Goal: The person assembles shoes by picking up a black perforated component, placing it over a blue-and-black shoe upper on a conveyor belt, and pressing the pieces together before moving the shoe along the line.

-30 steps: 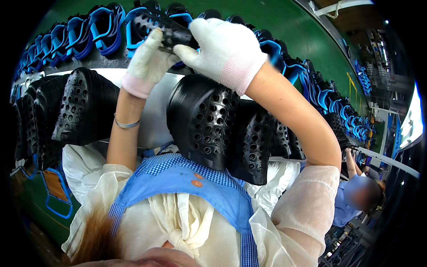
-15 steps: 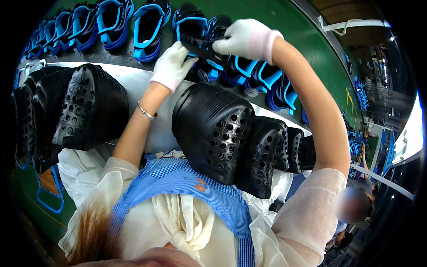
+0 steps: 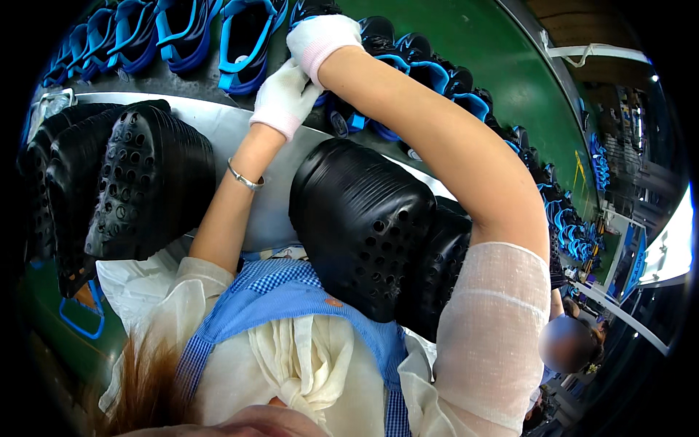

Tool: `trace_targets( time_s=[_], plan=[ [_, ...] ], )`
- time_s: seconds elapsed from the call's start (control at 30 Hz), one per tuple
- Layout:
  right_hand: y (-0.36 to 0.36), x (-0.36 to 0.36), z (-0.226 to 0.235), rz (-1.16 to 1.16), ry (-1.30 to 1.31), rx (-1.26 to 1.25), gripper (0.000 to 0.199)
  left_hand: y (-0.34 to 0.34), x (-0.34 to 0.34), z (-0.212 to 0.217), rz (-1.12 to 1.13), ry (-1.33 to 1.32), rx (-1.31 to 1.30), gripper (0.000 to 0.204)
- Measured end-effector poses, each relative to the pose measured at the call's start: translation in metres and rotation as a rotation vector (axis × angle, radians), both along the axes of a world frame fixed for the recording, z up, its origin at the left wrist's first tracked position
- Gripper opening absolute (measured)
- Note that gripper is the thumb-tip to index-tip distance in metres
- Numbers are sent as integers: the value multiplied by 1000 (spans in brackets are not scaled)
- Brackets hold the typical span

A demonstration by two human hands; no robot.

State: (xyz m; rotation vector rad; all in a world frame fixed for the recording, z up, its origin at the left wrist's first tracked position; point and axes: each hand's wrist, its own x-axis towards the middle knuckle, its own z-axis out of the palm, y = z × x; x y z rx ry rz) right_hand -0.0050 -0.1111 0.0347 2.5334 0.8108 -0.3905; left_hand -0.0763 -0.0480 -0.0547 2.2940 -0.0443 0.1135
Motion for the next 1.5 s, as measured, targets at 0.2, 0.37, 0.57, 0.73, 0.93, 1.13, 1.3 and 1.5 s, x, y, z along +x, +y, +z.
trace_targets(
  time_s=[0.2, 0.37, 0.57, 0.73, 0.93, 1.13, 1.3, 1.5],
  plan=[
    [-10, 23, -22, -33, 19, 24, 26, 9, 16, 19, -164, 145, 128, 35],
    [-3, 22, -11, -1, 112, -65, 26, 10, 34, 20, -308, 362, 324, 41],
    [-2, 30, -21, 38, -8, 7, 20, 12, 40, 42, -326, 545, 346, 40],
    [-2, 40, -33, -43, -107, 325, 28, 7, 41, 48, -285, 578, 396, 35],
    [-2, 44, -37, -17, -107, 261, 26, 9, 40, 49, -279, 578, 403, 36],
    [-15, 35, 4, 4, 129, 344, 35, 14, 44, 47, -235, 603, 386, 44],
    [-69, -52, 103, 89, 196, 518, 35, 25, 39, 37, -77, 260, 498, 43],
    [-148, -161, 144, 73, 99, 644, 26, 33, 22, 41, 194, -199, 780, 51]
  ],
)
